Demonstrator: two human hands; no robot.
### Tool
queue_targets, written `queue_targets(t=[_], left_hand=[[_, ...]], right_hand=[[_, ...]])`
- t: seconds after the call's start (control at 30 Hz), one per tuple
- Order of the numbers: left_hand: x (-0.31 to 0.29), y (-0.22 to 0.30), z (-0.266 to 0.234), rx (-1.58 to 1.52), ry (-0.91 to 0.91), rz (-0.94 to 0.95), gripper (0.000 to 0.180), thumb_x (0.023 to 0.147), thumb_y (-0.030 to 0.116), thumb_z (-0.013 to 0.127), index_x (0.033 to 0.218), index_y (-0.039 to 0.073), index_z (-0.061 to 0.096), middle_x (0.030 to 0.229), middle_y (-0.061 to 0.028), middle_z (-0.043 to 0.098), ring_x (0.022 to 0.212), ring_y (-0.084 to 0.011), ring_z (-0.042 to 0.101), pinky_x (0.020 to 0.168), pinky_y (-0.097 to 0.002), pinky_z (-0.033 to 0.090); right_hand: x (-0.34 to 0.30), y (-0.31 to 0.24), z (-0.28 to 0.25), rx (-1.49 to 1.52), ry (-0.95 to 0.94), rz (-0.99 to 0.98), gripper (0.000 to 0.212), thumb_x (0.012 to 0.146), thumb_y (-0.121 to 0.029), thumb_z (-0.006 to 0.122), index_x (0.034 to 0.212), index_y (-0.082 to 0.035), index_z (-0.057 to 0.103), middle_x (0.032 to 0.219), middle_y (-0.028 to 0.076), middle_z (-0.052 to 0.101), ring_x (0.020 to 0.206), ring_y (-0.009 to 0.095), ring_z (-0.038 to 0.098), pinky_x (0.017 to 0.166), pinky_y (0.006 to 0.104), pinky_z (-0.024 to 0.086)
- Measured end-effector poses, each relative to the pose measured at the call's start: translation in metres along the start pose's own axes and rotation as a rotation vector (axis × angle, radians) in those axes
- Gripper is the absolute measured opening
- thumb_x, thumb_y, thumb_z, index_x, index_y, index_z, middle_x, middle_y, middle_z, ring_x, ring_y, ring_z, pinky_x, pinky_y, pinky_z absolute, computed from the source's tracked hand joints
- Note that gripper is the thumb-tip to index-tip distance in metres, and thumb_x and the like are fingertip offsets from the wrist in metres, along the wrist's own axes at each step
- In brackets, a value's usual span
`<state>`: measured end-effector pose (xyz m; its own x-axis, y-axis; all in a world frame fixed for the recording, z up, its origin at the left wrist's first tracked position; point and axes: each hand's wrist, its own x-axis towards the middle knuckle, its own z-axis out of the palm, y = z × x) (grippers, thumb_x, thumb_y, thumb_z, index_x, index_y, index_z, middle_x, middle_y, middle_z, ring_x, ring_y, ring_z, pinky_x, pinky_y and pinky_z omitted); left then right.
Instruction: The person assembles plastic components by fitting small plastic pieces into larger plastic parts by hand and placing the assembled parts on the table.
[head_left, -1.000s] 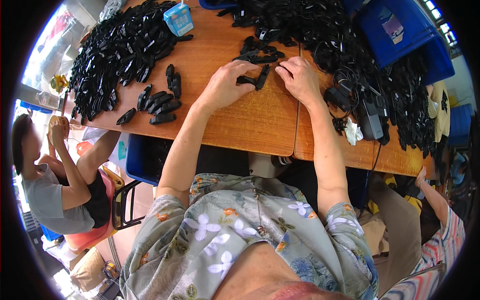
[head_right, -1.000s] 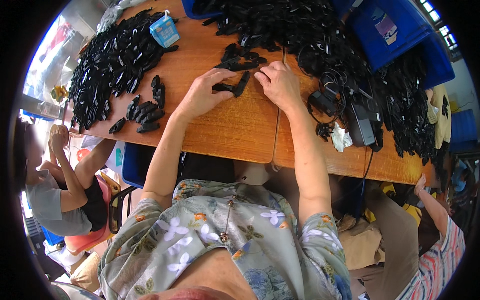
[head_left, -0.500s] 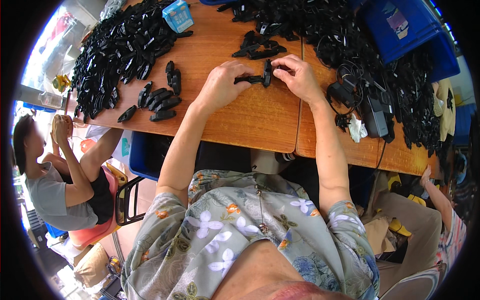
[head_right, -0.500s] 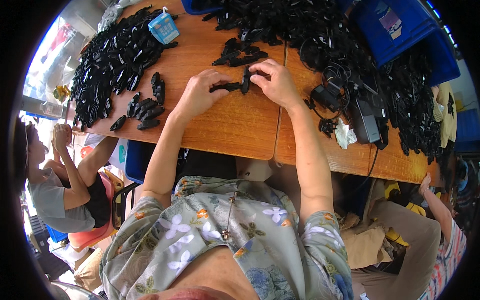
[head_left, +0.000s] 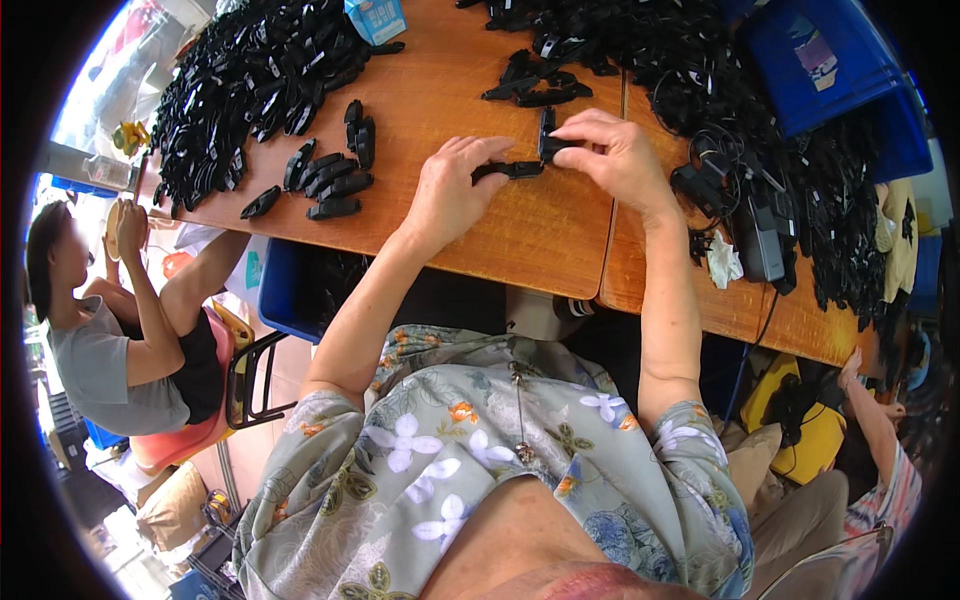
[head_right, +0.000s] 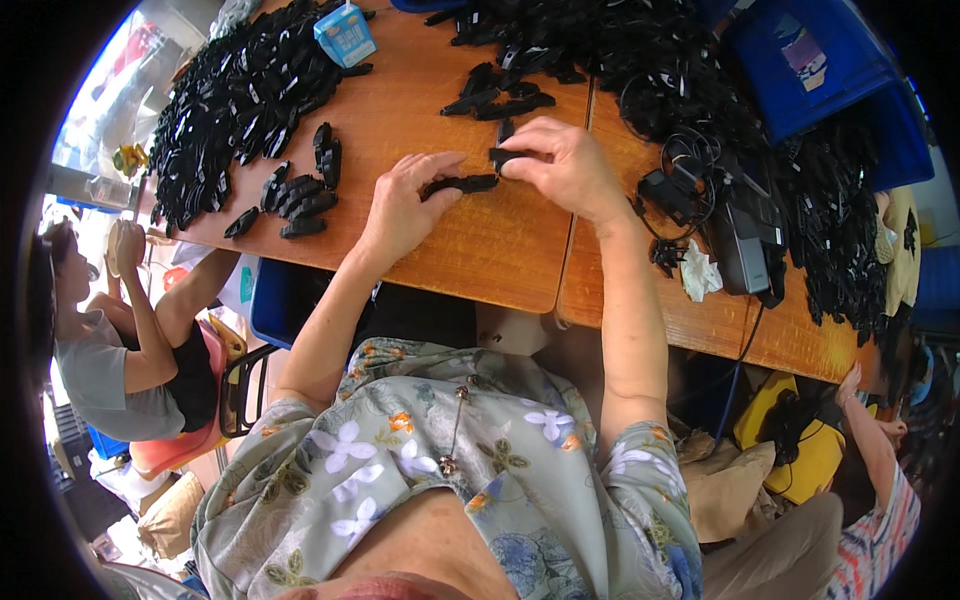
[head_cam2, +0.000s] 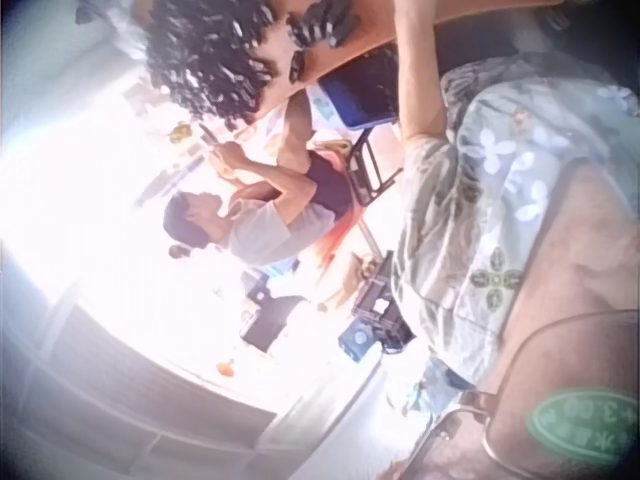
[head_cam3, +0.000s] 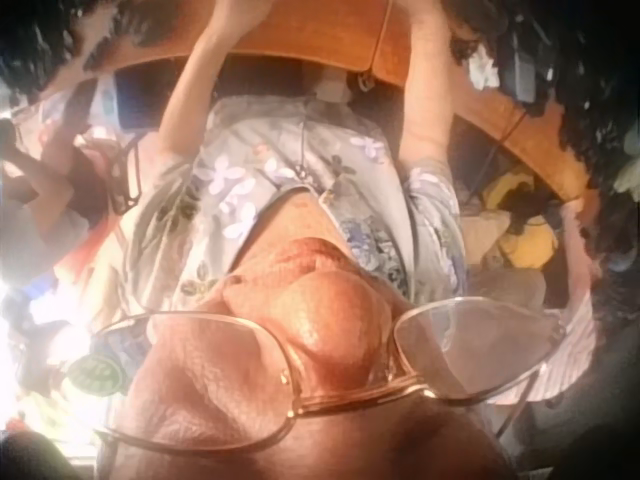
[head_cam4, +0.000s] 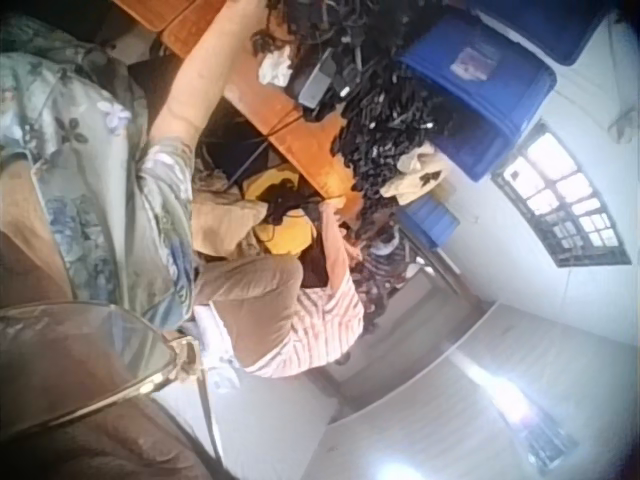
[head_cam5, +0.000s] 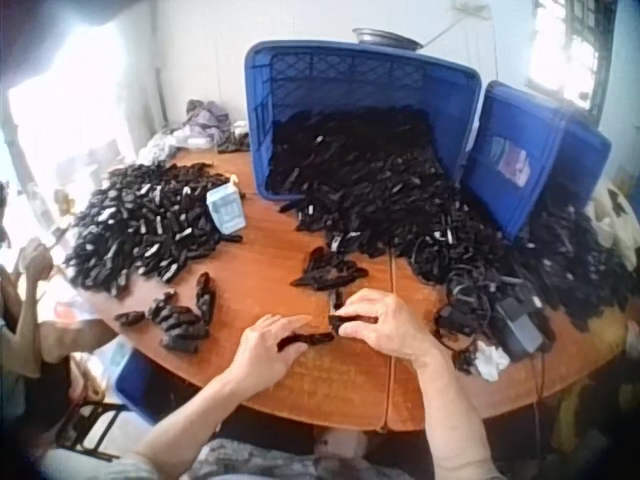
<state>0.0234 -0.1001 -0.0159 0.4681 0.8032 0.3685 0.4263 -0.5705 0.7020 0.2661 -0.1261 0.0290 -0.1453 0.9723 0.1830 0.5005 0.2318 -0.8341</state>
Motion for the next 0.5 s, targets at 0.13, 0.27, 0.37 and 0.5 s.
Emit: queue_targets(t=[0.13, 0.27, 0.37, 0.5], left_hand=[[0.001, -0.003, 0.001, -0.024, 0.025, -0.027, 0.042, 0.081, -0.002, 0.078, 0.122, 0.003, 0.071, 0.111, -0.0127, 0.074, 0.104, -0.0266, 0.072, 0.091, -0.0363, 0.057], [0.001, 0.002, -0.003, -0.153, 0.001, -0.174, 0.041, 0.081, -0.003, 0.078, 0.121, 0.003, 0.071, 0.110, -0.0128, 0.075, 0.102, -0.0224, 0.074, 0.089, -0.0340, 0.057], [0.000, 0.000, -0.006, -0.124, -0.016, -0.182, 0.040, 0.081, -0.003, 0.079, 0.120, 0.003, 0.071, 0.110, -0.0128, 0.075, 0.101, -0.0224, 0.074, 0.088, -0.0337, 0.057], [0.004, 0.000, -0.006, -0.095, -0.040, -0.155, 0.039, 0.081, -0.003, 0.079, 0.119, 0.003, 0.071, 0.109, -0.0129, 0.075, 0.101, -0.0223, 0.075, 0.088, -0.0337, 0.057]], right_hand=[[-0.002, 0.003, 0.019, -0.137, -0.137, -0.049, 0.025, 0.080, -0.005, 0.080, 0.105, 0.000, 0.079, 0.099, 0.013, 0.074, 0.092, 0.029, 0.071, 0.084, 0.0370, 0.055], [-0.002, 0.015, 0.020, -0.224, -0.112, -0.133, 0.024, 0.080, -0.003, 0.082, 0.103, 0.001, 0.079, 0.094, 0.010, 0.074, 0.085, 0.022, 0.069, 0.078, 0.0321, 0.055], [0.000, 0.013, 0.019, -0.153, -0.135, -0.095, 0.023, 0.079, -0.003, 0.082, 0.102, 0.001, 0.079, 0.089, 0.010, 0.074, 0.082, 0.023, 0.069, 0.075, 0.0335, 0.055], [0.003, 0.016, 0.026, -0.244, -0.108, -0.222, 0.017, 0.077, -0.011, 0.081, 0.092, -0.004, 0.078, 0.087, 0.011, 0.073, 0.085, 0.029, 0.069, 0.075, 0.0391, 0.055]])
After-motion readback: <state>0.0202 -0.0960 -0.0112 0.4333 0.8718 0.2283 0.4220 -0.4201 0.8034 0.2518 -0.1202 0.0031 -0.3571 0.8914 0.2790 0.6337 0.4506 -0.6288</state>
